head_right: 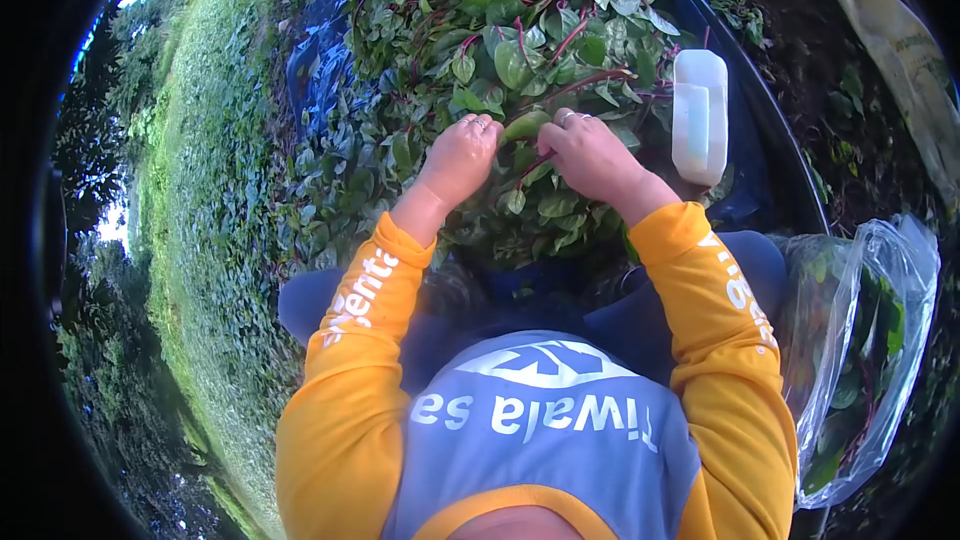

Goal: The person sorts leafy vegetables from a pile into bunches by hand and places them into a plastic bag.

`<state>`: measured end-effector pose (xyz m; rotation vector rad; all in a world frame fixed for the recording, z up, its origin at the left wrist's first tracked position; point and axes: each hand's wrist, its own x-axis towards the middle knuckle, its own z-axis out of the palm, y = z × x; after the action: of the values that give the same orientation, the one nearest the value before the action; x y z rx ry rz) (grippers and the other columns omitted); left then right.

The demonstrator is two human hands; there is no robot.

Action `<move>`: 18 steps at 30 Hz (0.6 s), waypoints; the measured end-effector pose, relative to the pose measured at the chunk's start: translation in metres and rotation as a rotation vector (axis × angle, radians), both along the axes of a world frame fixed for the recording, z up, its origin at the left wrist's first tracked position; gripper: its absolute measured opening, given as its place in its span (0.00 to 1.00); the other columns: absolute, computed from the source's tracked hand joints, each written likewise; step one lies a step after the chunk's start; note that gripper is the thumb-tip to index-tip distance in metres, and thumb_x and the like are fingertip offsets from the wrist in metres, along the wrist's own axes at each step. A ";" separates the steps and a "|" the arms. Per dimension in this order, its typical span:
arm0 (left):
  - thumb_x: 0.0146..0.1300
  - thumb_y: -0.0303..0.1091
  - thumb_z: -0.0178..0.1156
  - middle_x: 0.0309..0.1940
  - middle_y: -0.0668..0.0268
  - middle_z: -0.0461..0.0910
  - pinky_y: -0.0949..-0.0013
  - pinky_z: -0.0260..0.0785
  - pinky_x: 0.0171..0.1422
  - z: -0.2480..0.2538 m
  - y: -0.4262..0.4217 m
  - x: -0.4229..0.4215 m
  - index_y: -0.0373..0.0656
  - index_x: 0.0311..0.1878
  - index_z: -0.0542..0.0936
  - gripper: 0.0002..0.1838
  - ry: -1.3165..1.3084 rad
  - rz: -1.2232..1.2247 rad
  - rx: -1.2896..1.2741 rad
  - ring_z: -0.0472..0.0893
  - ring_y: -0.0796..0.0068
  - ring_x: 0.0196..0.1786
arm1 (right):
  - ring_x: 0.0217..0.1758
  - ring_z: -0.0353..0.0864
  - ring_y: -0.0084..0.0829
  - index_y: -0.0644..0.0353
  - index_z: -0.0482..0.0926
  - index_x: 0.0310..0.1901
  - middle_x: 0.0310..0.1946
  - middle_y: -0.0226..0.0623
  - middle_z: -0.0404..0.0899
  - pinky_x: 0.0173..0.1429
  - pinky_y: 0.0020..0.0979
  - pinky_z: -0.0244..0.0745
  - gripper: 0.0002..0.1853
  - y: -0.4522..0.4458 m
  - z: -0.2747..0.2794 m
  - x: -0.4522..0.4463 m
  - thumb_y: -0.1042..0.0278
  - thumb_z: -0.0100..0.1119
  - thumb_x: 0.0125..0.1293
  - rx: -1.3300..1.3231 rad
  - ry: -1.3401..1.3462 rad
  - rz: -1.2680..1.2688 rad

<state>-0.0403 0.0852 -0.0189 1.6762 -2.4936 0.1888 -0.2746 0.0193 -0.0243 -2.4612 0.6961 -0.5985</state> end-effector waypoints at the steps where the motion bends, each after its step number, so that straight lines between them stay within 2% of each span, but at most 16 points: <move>1: 0.68 0.29 0.56 0.44 0.55 0.83 0.57 0.77 0.52 -0.003 0.004 0.000 0.39 0.43 0.79 0.06 0.001 0.009 0.001 0.83 0.56 0.49 | 0.44 0.80 0.49 0.57 0.77 0.38 0.37 0.42 0.77 0.49 0.47 0.76 0.05 0.004 -0.001 0.003 0.75 0.61 0.60 0.001 0.001 0.009; 4: 0.64 0.27 0.55 0.39 0.58 0.82 0.57 0.77 0.50 -0.008 0.011 0.008 0.42 0.40 0.78 0.05 0.032 0.155 -0.041 0.83 0.57 0.46 | 0.45 0.80 0.48 0.58 0.76 0.38 0.38 0.41 0.77 0.51 0.45 0.75 0.06 0.016 -0.008 0.015 0.75 0.62 0.60 0.015 -0.007 0.055; 5: 0.64 0.28 0.56 0.37 0.56 0.81 0.53 0.76 0.49 -0.012 0.011 0.020 0.40 0.40 0.79 0.05 0.102 0.273 -0.100 0.83 0.52 0.44 | 0.45 0.80 0.48 0.58 0.76 0.38 0.38 0.41 0.77 0.51 0.45 0.75 0.06 0.017 -0.009 0.016 0.75 0.62 0.60 0.017 -0.006 0.064; 7: 0.65 0.28 0.57 0.36 0.52 0.81 0.49 0.75 0.47 -0.013 0.019 0.054 0.38 0.39 0.79 0.04 0.268 0.656 -0.103 0.82 0.47 0.42 | 0.46 0.80 0.47 0.58 0.76 0.39 0.38 0.41 0.77 0.53 0.45 0.74 0.07 0.017 -0.007 0.016 0.75 0.62 0.60 -0.013 -0.052 0.067; 9: 0.67 0.27 0.58 0.36 0.49 0.81 0.47 0.73 0.45 -0.035 0.035 0.080 0.37 0.39 0.79 0.04 0.341 0.790 -0.234 0.81 0.43 0.42 | 0.48 0.80 0.47 0.57 0.76 0.39 0.38 0.40 0.77 0.54 0.45 0.73 0.06 0.012 -0.003 0.016 0.74 0.62 0.61 0.027 -0.062 0.072; 10: 0.68 0.27 0.57 0.38 0.48 0.81 0.47 0.72 0.46 -0.044 0.043 0.084 0.37 0.40 0.78 0.04 0.440 0.697 -0.261 0.81 0.43 0.43 | 0.48 0.79 0.46 0.57 0.76 0.39 0.39 0.40 0.77 0.55 0.45 0.73 0.06 0.012 -0.002 0.016 0.75 0.62 0.61 0.017 -0.056 0.074; 13: 0.69 0.29 0.58 0.38 0.51 0.81 0.48 0.73 0.49 -0.055 0.054 0.073 0.38 0.44 0.77 0.05 0.533 0.694 -0.188 0.81 0.45 0.44 | 0.50 0.79 0.44 0.56 0.78 0.38 0.40 0.38 0.77 0.55 0.44 0.71 0.05 0.018 0.004 0.021 0.75 0.62 0.60 0.006 -0.025 0.095; 15: 0.69 0.29 0.59 0.38 0.52 0.82 0.50 0.74 0.50 -0.058 0.051 0.072 0.39 0.43 0.78 0.05 0.581 0.655 -0.210 0.81 0.46 0.44 | 0.52 0.78 0.41 0.55 0.78 0.36 0.41 0.37 0.77 0.56 0.42 0.70 0.04 0.022 0.008 0.023 0.74 0.62 0.59 -0.091 -0.062 0.161; 17: 0.68 0.28 0.60 0.37 0.52 0.82 0.53 0.74 0.51 -0.071 0.047 0.090 0.39 0.43 0.80 0.05 0.715 0.723 -0.240 0.82 0.48 0.44 | 0.53 0.78 0.40 0.55 0.79 0.35 0.42 0.36 0.77 0.55 0.41 0.70 0.04 0.022 0.004 0.019 0.74 0.62 0.59 -0.086 0.004 0.167; 18: 0.67 0.28 0.61 0.37 0.53 0.83 0.54 0.74 0.51 -0.080 0.049 0.105 0.39 0.44 0.82 0.06 0.730 0.856 -0.316 0.82 0.49 0.43 | 0.53 0.77 0.39 0.55 0.79 0.35 0.42 0.36 0.77 0.55 0.41 0.69 0.04 0.020 0.001 0.019 0.74 0.62 0.58 -0.082 0.062 0.169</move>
<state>0.0648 0.1341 -0.0985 2.0501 -1.0966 0.0259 -0.2557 0.0391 -0.0229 -2.5924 0.4884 -0.4961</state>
